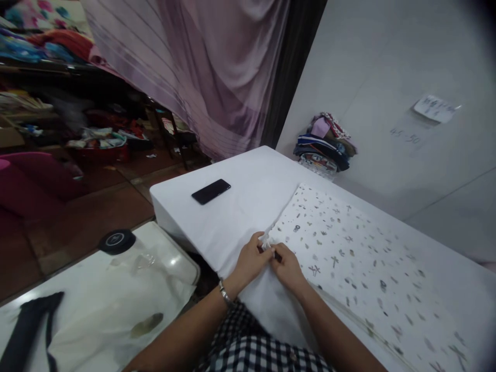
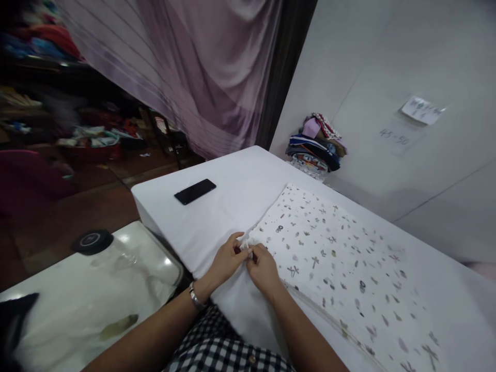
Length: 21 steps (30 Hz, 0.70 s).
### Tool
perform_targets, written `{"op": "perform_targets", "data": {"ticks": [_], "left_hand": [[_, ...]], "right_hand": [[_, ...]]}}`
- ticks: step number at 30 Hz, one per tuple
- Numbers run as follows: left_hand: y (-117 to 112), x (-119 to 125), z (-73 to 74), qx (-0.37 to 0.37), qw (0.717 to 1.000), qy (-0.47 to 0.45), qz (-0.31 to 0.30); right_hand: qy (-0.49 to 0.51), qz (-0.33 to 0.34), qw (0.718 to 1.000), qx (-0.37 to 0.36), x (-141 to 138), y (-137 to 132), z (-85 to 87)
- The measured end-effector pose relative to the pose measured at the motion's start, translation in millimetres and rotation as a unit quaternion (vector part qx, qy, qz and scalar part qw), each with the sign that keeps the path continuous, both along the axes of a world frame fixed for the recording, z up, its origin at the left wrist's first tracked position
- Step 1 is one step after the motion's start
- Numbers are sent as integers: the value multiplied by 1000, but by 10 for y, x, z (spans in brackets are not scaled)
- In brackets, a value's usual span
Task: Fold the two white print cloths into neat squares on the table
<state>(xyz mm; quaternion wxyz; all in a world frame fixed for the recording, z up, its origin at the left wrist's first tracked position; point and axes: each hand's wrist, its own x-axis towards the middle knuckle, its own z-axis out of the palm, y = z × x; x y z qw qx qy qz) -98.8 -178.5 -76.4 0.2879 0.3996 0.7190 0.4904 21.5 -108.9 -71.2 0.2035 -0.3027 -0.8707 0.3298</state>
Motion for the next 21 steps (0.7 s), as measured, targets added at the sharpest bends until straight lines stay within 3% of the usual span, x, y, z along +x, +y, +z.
{"op": "perform_targets", "data": {"ticks": [8, 14, 17, 19, 21], "left_hand": [[70, -60, -126, -10, 1000, -16, -5], [82, -110, 53, -87, 990, 112, 13], [45, -158, 147, -138, 976, 167, 23], [22, -188, 166, -169, 965, 198, 16], [8, -209, 155, -190, 955, 226, 4]], "right_hand": [[33, 25, 999, -27, 12, 9, 26], [25, 28, 999, 5, 155, 73, 124], [-19, -35, 995, 87, 643, 289, 64], [-91, -102, 984, 112, 1222, 460, -49], [-138, -214, 959, 122, 1960, 577, -181]]}}
